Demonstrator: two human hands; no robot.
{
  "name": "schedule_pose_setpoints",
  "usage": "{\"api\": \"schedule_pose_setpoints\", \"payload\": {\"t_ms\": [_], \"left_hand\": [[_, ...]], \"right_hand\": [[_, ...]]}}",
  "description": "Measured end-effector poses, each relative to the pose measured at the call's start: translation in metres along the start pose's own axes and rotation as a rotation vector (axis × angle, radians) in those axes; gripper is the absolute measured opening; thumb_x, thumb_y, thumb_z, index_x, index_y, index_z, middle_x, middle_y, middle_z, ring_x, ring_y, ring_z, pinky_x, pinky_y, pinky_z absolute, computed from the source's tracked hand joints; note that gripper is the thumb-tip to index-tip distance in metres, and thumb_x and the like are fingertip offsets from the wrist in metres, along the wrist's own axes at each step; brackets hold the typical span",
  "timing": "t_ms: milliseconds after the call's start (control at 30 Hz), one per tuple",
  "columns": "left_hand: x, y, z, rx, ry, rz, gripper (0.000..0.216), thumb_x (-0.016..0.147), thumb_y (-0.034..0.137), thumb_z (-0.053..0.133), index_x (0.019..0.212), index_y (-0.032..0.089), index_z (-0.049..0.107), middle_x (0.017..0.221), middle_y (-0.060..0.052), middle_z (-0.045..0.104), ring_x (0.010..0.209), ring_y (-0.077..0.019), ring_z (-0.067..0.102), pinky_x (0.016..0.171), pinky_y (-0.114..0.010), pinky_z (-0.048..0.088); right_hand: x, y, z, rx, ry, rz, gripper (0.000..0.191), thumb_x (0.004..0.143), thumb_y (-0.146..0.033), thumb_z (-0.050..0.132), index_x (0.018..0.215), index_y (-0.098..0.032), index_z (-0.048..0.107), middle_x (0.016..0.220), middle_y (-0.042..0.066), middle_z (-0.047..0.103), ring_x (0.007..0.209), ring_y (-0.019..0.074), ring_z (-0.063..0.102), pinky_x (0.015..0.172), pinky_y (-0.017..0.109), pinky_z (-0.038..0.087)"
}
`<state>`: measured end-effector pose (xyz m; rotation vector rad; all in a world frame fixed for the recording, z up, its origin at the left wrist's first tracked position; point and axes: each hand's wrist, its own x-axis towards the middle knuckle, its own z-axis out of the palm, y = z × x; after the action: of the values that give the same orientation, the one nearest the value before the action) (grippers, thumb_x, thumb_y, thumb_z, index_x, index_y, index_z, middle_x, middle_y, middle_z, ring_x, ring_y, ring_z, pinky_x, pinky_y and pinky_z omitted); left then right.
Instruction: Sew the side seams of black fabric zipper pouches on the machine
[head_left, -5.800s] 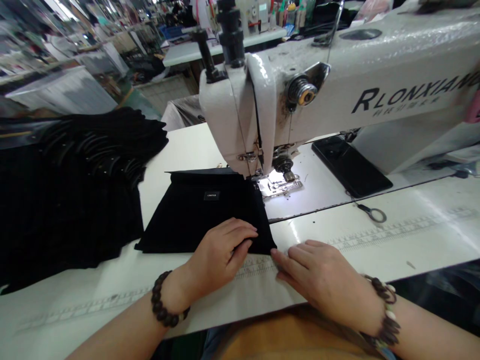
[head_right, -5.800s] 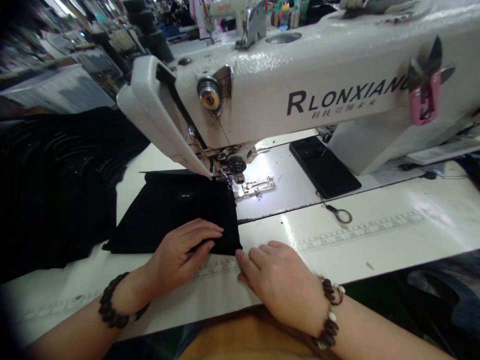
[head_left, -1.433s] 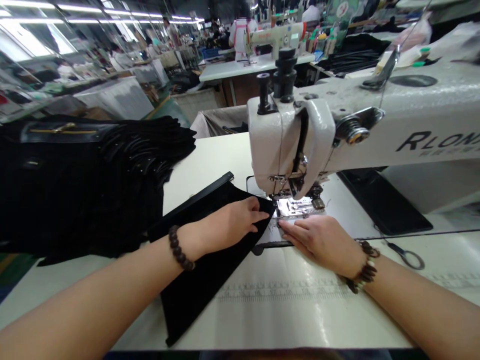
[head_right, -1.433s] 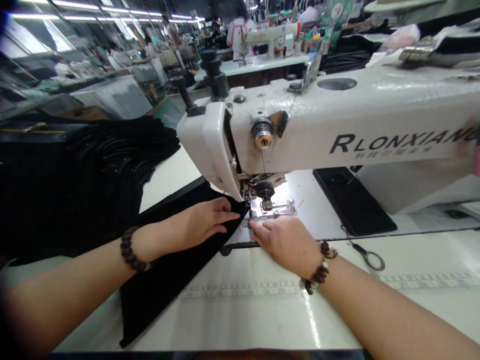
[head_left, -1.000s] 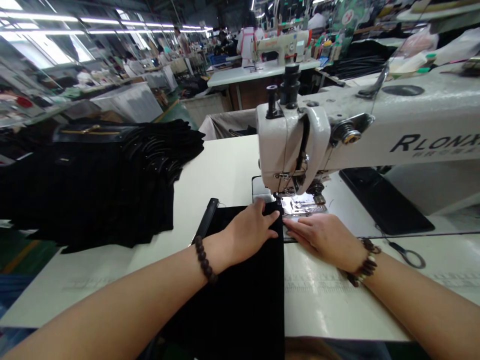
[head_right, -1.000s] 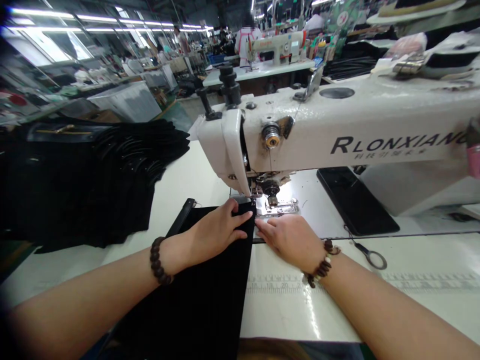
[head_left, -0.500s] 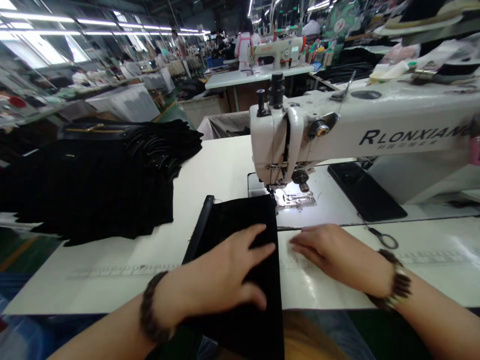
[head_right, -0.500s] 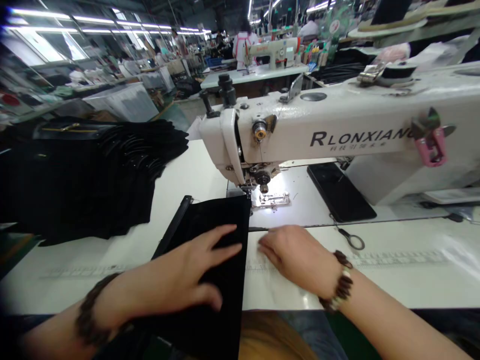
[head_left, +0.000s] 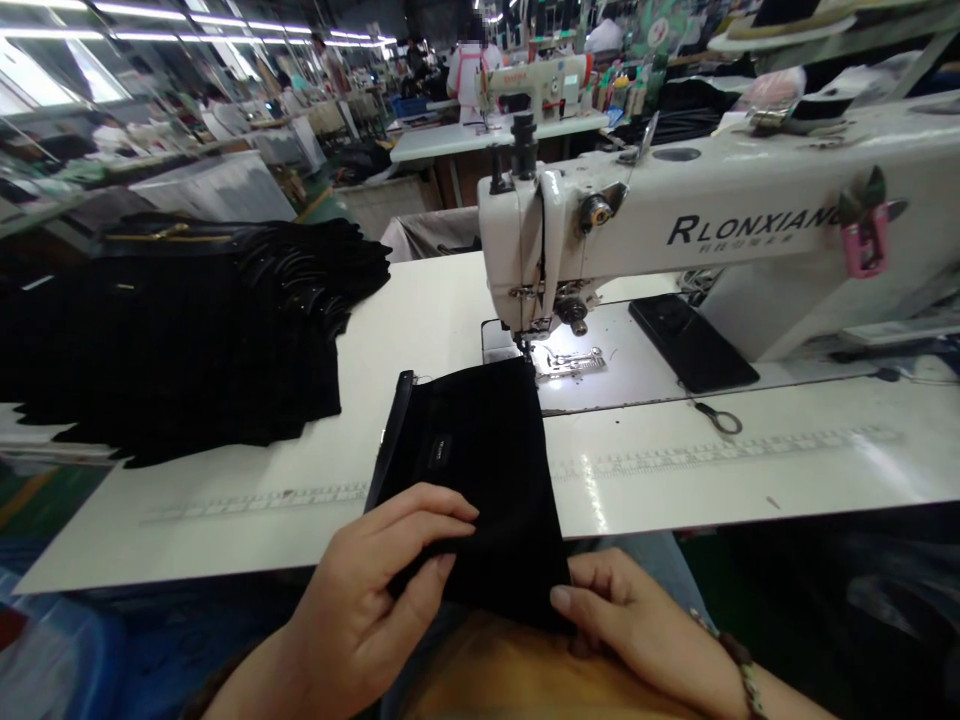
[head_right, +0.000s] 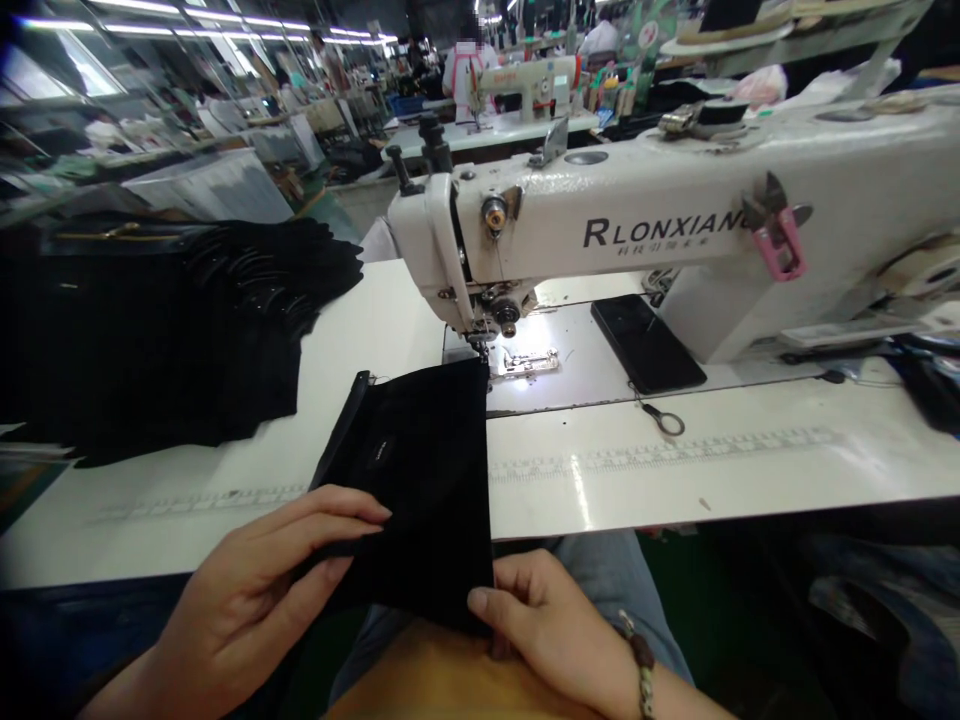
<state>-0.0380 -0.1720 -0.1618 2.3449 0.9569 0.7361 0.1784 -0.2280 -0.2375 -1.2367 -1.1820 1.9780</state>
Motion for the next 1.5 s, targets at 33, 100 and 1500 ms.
{"api": "schedule_pose_setpoints", "payload": {"t_ms": [33, 100, 1500], "left_hand": [[0.0, 0.003, 0.003, 0.021, -0.016, 0.006, 0.024, 0.081, 0.009, 0.039, 0.096, 0.019, 0.056, 0.097, -0.005, 0.058, 0.086, -0.0129, 0.057, 0.072, -0.021, 0.05], [-0.002, 0.007, 0.011, 0.089, -0.078, 0.058, 0.034, 0.08, 0.004, 0.036, 0.106, 0.017, 0.053, 0.096, -0.007, 0.055, 0.083, -0.0135, 0.055, 0.07, -0.023, 0.05], [-0.011, 0.011, 0.053, 0.235, -0.128, 0.513, 0.021, 0.083, 0.007, 0.046, 0.1, -0.001, 0.054, 0.083, -0.012, 0.059, 0.074, -0.0206, 0.053, 0.064, -0.035, 0.051]], "right_hand": [[-0.001, -0.001, 0.001, 0.021, 0.002, 0.024, 0.036, 0.075, -0.047, 0.052, 0.06, -0.016, 0.045, 0.051, -0.004, 0.044, 0.045, 0.0065, 0.037, 0.045, 0.019, 0.028], [-0.003, -0.003, 0.002, 0.031, 0.007, 0.054, 0.034, 0.073, -0.044, 0.056, 0.057, -0.016, 0.045, 0.05, -0.003, 0.046, 0.044, 0.0062, 0.037, 0.045, 0.019, 0.027], [-0.049, -0.021, -0.011, -0.668, 0.223, -0.407, 0.015, 0.077, -0.026, 0.059, 0.067, -0.015, 0.058, 0.06, 0.001, 0.058, 0.056, 0.0103, 0.053, 0.052, 0.021, 0.042]]}}
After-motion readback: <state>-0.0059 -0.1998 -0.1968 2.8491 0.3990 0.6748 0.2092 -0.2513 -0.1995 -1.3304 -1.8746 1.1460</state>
